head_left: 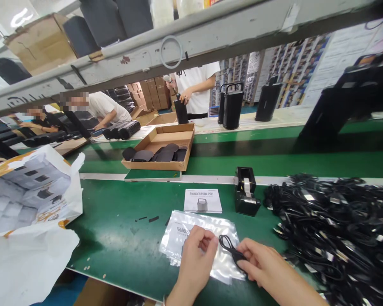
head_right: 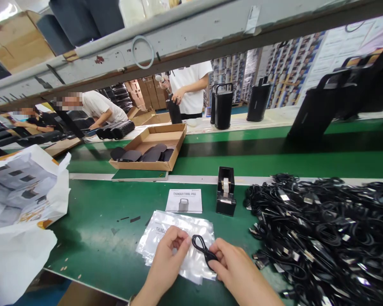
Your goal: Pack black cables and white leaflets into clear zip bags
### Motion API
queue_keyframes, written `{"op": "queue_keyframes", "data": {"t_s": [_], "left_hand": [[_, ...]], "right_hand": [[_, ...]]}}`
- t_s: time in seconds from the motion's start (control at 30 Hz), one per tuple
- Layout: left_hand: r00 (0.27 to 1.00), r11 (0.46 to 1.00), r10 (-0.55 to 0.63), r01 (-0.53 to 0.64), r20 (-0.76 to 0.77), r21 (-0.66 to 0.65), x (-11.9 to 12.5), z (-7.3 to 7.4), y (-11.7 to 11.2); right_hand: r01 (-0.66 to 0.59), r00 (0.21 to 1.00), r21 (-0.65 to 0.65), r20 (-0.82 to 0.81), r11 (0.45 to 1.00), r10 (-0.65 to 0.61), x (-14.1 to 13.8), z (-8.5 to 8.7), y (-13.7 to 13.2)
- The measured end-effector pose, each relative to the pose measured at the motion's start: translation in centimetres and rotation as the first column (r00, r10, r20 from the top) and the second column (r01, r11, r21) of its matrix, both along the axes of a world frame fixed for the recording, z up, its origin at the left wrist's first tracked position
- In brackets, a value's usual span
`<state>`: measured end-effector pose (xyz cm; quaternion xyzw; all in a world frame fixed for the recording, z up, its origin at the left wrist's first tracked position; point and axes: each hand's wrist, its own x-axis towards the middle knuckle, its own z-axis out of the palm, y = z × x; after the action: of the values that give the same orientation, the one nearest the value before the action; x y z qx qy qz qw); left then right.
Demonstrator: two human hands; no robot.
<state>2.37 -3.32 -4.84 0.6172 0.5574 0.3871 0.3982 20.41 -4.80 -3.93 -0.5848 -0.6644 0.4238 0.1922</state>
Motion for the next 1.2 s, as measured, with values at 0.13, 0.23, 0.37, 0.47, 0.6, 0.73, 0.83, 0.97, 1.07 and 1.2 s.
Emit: {"op": "queue_keyframes", "data": {"t_s": [0.13,0.23,0.37,0.47,0.6,0.73,0.83,0.97,1.07,1.2], "left_hand": [[0.998,1.000,-0.015,0.014,0.056,0.014,-0.1,0.0,-0.2],[0.997,0.997,-0.076,0.076,0.022,0.006,0.0,0.0,-0.6],[0.994,0.994,-0.110,0.110,0.008,0.001,0.4,0.5,-1.0],[0.996,0.996,-0.080,0.079,0.043,0.030,0.3,1.4,-0.8],[0.988,0.998,-0.010,0.001,0.156,0.056,-0.5,3.4,0.0],[0.978,0.989,0.031,-0.061,0.208,0.137,-1.8,5.0,0.8],[0.961,0.975,0.022,-0.081,0.274,0.207,-2.8,5.2,1.6],[0.787,0.981,-0.178,0.187,0.590,0.046,-3.3,4.3,2.5],[0.602,0.904,-0.249,0.426,0.758,-0.042,-2.7,3.7,2.5],[0.577,0.930,-0.213,0.367,0.788,-0.017,-1.8,4.1,1.6]], "right_hand": [[-0.006,0.986,0.107,0.164,0.994,-0.012,0.3,0.6,0.0],[0.042,0.984,0.188,0.162,0.981,-0.074,-0.4,0.8,0.3],[0.081,0.988,0.206,0.110,0.975,-0.106,-2.3,1.4,0.7],[-0.016,1.000,0.109,0.002,0.994,0.016,-3.4,2.2,0.9],[-0.209,0.951,-0.141,-0.262,0.968,0.167,-3.5,4.0,1.5],[-0.272,0.949,0.061,-0.145,0.960,0.278,-3.6,6.9,3.2],[-0.319,0.943,0.183,-0.042,0.930,0.331,-3.8,10.2,4.7],[-0.513,0.851,0.180,-0.021,0.839,0.525,-3.8,14.8,6.0],[-0.633,0.765,0.157,-0.021,0.758,0.644,-3.4,17.2,5.8],[-0.580,0.814,0.215,0.102,0.786,0.572,-2.1,17.6,4.3]]}}
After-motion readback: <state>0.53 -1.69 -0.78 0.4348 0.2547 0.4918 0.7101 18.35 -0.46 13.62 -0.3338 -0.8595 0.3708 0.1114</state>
